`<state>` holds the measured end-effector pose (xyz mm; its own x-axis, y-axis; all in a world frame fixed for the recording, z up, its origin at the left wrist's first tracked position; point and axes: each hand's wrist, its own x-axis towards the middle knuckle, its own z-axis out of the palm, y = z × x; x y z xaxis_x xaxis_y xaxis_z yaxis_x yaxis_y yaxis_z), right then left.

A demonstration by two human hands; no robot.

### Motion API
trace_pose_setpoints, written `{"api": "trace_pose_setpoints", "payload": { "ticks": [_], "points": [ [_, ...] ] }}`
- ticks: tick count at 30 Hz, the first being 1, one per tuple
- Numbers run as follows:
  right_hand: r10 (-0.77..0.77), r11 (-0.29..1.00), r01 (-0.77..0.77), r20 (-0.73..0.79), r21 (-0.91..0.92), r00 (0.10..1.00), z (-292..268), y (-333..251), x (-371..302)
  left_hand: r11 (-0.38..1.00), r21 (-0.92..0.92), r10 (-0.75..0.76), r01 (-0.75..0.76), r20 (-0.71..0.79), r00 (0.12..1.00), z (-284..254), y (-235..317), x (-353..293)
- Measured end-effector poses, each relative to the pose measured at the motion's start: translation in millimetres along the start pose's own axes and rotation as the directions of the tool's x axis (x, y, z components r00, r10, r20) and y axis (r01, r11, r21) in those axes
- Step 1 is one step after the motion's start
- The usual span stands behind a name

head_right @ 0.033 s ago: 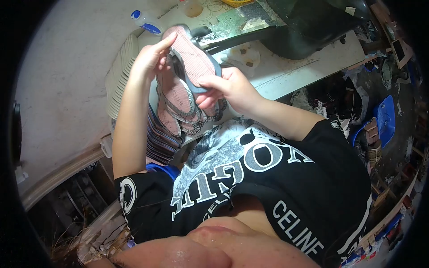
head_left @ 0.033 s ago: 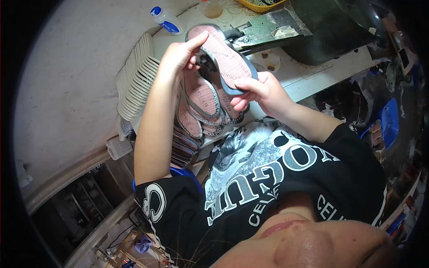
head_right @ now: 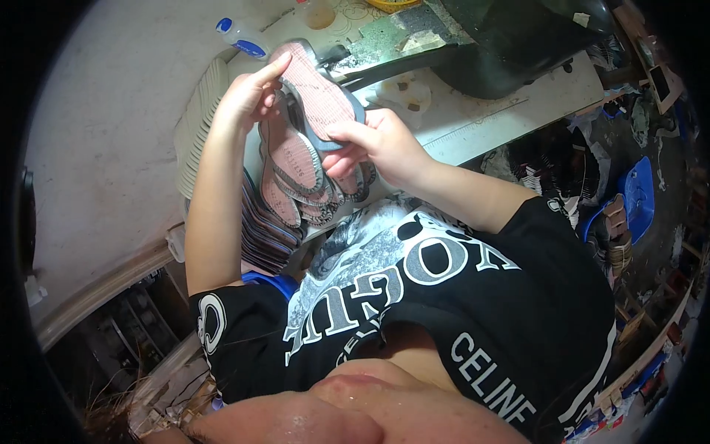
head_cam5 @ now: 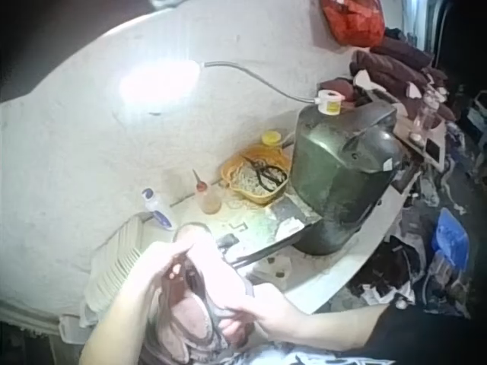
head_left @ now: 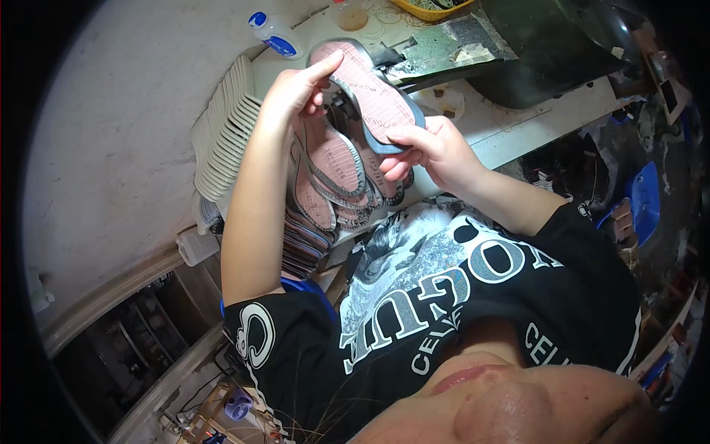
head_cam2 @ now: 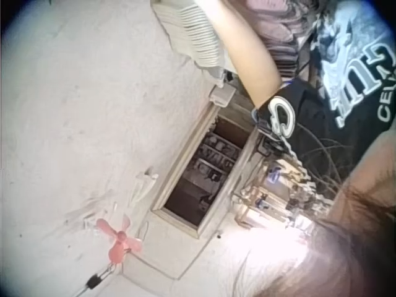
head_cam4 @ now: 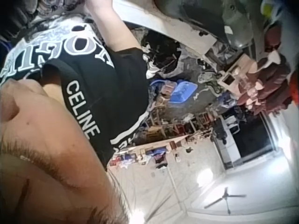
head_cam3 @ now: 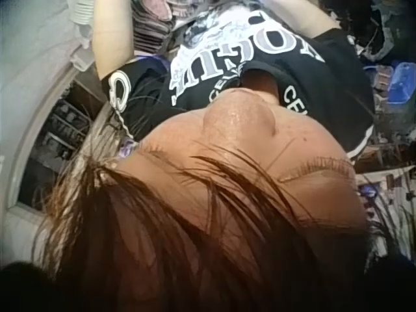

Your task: The recorder is inspecting and assembling shoe insoles and soles by hand, ensuring alignment and stacking them in a manufacturing setting.

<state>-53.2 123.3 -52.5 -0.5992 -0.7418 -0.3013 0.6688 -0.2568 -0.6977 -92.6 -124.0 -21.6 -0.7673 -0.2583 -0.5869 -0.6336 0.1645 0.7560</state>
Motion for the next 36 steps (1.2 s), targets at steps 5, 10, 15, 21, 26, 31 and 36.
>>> {"api": "trace_pose_setpoints", "payload": {
  "ticks": [5, 10, 15, 21, 26, 31, 36],
  "points": [
    [-0.042, 0.999, 0.043, -0.073, 0.014, 0.996, 9.4, -11.8, 5.5, 0.804, 0.594, 0.045, 0.005, -0.069, 0.997, -9.0, 39.5, -7.2],
    [-0.071, 0.997, 0.070, -0.096, -0.013, 0.993, 13.4, -17.2, 14.3, 0.379, 0.791, 0.640, -0.480, 0.151, 0.753, -4.8, 47.4, -9.2],
    [-0.055, 0.998, 0.049, -0.129, -0.047, 0.990, 16.1, -25.8, 10.3, 0.062, 0.848, 0.737, -0.527, 0.316, 0.597, 1.4, 56.8, -8.4],
    [0.001, 0.997, -0.013, -0.155, -0.071, 0.988, 27.1, -32.3, 6.6, 0.226, 0.417, 0.595, -0.880, 0.656, 0.464, 2.1, 68.2, -0.8],
    [-0.005, 0.997, -0.008, -0.166, -0.079, 0.986, 21.0, -34.7, 1.9, 0.446, 0.631, 0.323, -0.635, 0.548, 0.771, 8.5, 76.6, -31.6],
    [-0.007, 0.996, -0.008, -0.168, -0.087, 0.986, 14.1, -38.1, 4.2, 0.594, 0.593, 0.297, -0.543, 0.465, 0.834, 15.3, 54.0, -49.4],
    [0.009, 0.992, -0.031, -0.178, -0.123, 0.984, 8.3, -41.6, 16.2, 0.682, 0.531, 0.284, -0.503, 0.442, 0.851, 15.8, 29.1, -39.9]
  ]
}}
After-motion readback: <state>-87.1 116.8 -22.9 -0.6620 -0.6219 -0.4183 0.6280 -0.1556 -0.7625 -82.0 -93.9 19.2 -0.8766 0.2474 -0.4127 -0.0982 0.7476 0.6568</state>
